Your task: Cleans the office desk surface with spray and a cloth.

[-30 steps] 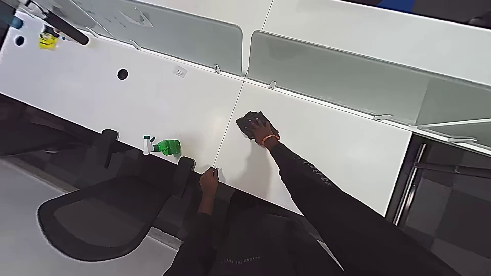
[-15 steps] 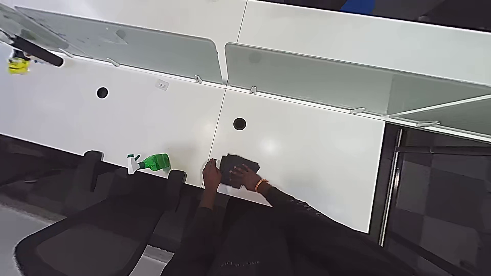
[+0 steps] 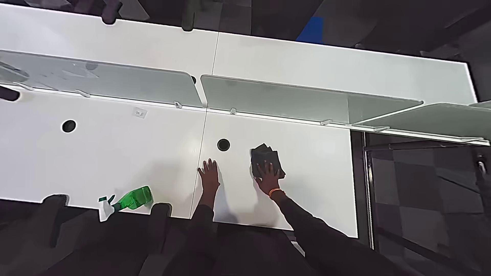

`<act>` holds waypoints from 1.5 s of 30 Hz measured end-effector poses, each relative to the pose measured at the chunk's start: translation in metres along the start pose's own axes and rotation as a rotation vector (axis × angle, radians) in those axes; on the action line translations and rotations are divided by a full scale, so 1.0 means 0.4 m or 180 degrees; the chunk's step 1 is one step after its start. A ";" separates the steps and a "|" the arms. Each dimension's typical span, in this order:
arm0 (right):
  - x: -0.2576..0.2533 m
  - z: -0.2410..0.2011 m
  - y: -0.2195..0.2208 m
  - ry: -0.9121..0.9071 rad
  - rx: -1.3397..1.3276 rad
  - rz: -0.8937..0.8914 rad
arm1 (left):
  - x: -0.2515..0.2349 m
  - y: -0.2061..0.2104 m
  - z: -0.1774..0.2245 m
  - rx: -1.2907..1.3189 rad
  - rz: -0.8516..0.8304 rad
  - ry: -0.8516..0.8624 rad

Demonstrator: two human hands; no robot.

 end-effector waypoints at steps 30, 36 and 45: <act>-0.357 -0.685 -0.222 -0.1650 0.0585 0.0186 | -0.012 0.001 -0.048 0.0638 0.0043 0.0254; -0.315 -0.407 -0.239 -0.0793 0.0391 0.0233 | 0.202 0.105 -0.219 0.1251 0.1507 -0.0275; 0.113 -0.465 0.043 -0.1163 0.0786 -0.0556 | 0.430 0.283 -0.254 0.1153 0.1656 -0.1037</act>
Point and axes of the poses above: each hand's wrist, its own x-axis away from the middle knuckle, its own y-axis out of the palm, z = x × y, the point moved 6 cm from there along -x, towards the middle knuckle, and after that the axes turned 10 degrees about y, right-handed, at the moved point
